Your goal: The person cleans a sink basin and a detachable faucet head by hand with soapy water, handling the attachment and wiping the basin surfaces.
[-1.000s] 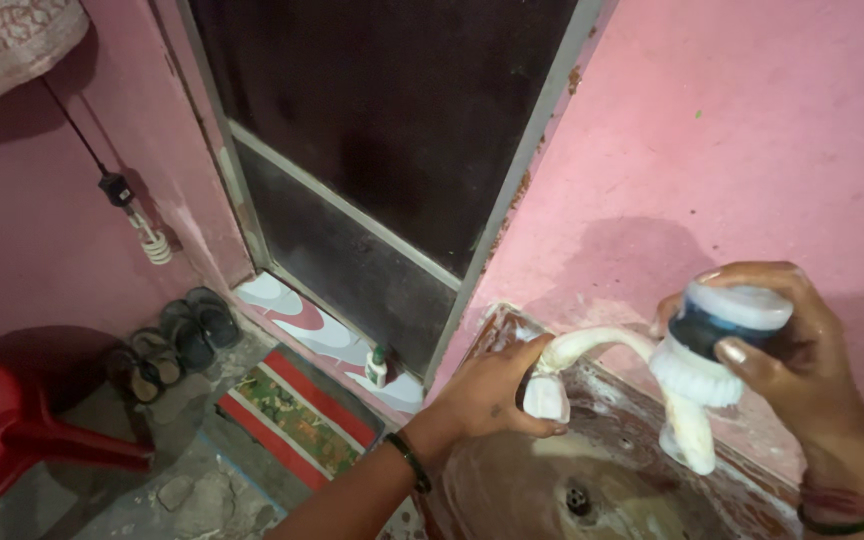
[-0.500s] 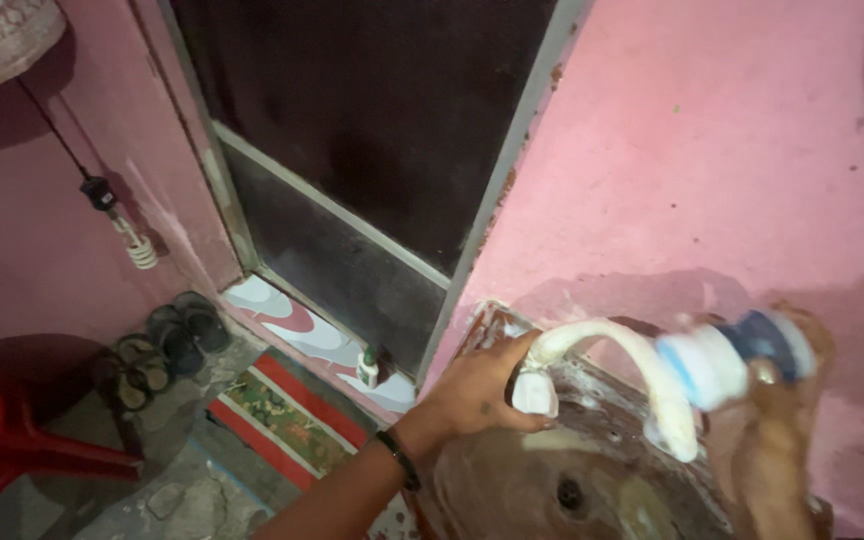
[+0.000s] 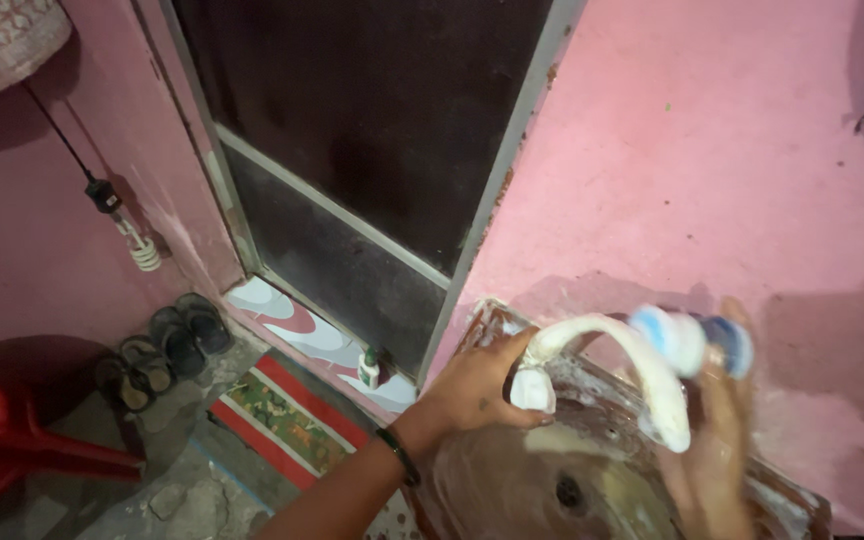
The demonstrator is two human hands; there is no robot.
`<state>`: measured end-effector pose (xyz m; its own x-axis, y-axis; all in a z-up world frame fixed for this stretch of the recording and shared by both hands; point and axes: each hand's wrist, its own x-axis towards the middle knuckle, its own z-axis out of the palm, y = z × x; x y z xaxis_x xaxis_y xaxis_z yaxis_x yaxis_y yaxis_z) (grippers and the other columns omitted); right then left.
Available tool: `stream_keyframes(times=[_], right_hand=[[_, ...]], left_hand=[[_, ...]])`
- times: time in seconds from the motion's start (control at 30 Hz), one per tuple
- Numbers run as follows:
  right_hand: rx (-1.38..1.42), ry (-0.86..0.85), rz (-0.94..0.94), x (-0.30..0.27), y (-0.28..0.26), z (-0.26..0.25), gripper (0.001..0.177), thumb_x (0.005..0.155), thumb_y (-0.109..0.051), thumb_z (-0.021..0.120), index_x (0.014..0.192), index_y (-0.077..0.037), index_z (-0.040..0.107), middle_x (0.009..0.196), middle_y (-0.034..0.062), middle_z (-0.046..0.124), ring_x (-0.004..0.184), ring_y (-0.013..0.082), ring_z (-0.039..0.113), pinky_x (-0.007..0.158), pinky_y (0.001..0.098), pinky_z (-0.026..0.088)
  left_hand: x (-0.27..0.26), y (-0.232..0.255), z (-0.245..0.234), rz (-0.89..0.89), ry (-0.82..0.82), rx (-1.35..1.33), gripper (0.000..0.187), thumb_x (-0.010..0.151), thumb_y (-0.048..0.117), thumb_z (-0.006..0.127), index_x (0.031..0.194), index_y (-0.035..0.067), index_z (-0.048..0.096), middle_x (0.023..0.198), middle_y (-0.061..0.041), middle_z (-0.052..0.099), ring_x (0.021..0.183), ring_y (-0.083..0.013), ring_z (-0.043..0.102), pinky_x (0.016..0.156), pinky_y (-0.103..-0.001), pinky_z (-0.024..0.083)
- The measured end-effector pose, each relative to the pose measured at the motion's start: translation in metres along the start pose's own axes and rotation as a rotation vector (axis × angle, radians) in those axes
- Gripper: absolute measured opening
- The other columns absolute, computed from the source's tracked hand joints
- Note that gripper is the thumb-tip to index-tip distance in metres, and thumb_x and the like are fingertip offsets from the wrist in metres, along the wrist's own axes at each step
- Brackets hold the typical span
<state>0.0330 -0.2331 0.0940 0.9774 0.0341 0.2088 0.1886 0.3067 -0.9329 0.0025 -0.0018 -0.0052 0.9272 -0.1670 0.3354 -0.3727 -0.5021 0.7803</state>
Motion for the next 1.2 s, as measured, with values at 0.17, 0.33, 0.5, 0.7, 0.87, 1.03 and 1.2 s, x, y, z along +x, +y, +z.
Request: stream_keyframes(times=[0.17,0.33,0.5,0.7,0.87,1.03,1.2], right_hand=[[0.094,-0.156,-0.031,0.004,0.013,-0.003,0.048,0.107,-0.016,0.054,0.153,-0.009,0.043,0.123,0.0186,0.065,0.083,0.0251,0.066,0.064,0.0314,0.056],[0.384,-0.127,0.004,0.000,0.004,-0.014,0.045,0.106,-0.014,0.051,0.150,-0.006,0.046,0.123,0.0161,0.067,0.099,0.0239,0.074,0.077,0.0343,0.064],[0.157,-0.115,0.025,0.007,0.010,0.004,0.046,0.107,-0.018,0.053,0.152,-0.009,0.051,0.121,0.0148,0.068,0.086,0.0237,0.065,0.067,0.0340,0.054],[0.313,-0.070,0.156,-0.007,0.019,-0.015,0.039,0.111,-0.024,0.051,0.147,-0.010,0.050,0.133,0.0077,0.066,0.115,0.0195,0.065,0.089,0.0347,0.054],[0.396,-0.061,0.243,-0.002,0.036,-0.034,0.043,0.111,-0.032,0.051,0.146,-0.008,0.054,0.134,0.0091,0.067,0.113,0.0187,0.066,0.089,0.0335,0.054],[0.463,-0.184,0.193,0.003,0.058,-0.017,0.038,0.113,-0.028,0.054,0.143,-0.005,0.056,0.135,0.0091,0.065,0.116,0.0198,0.064,0.100,0.0361,0.054],[0.494,-0.001,0.253,-0.013,0.033,-0.007,0.044,0.105,-0.034,0.059,0.137,-0.004,0.059,0.133,0.0100,0.067,0.121,0.0210,0.066,0.101,0.0350,0.055]], left_hand=[[0.003,-0.002,0.005,0.014,0.017,0.045,0.112,0.070,0.054,0.083,0.157,0.002,0.037,0.135,-0.023,0.066,0.125,-0.0388,0.063,0.123,-0.050,0.020],[0.000,-0.003,0.005,-0.065,-0.033,-0.089,0.115,0.070,0.059,0.078,0.160,0.003,0.035,0.139,-0.023,0.061,0.123,-0.0385,0.063,0.110,-0.044,0.040],[0.002,0.003,0.001,-0.064,-0.035,0.012,0.115,0.068,0.058,0.080,0.159,0.002,0.035,0.134,-0.023,0.066,0.126,-0.0388,0.062,0.124,-0.047,0.025],[0.003,0.001,0.005,-0.040,-0.024,0.039,0.114,0.069,0.058,0.081,0.157,0.001,0.036,0.136,-0.024,0.063,0.130,-0.0397,0.058,0.127,-0.049,0.014],[0.002,-0.003,0.006,0.068,0.043,0.107,0.113,0.072,0.057,0.085,0.156,-0.001,0.036,0.138,-0.027,0.062,0.137,-0.0442,0.051,0.127,-0.051,0.009],[-0.001,0.006,0.001,-0.089,-0.043,-0.086,0.113,0.069,0.061,0.076,0.159,0.004,0.036,0.135,-0.021,0.066,0.130,-0.0357,0.061,0.123,-0.044,0.030],[0.002,0.001,0.005,0.146,0.100,0.205,0.112,0.071,0.052,0.091,0.153,-0.001,0.038,0.123,-0.025,0.070,0.131,-0.0461,0.056,0.123,-0.056,0.021]])
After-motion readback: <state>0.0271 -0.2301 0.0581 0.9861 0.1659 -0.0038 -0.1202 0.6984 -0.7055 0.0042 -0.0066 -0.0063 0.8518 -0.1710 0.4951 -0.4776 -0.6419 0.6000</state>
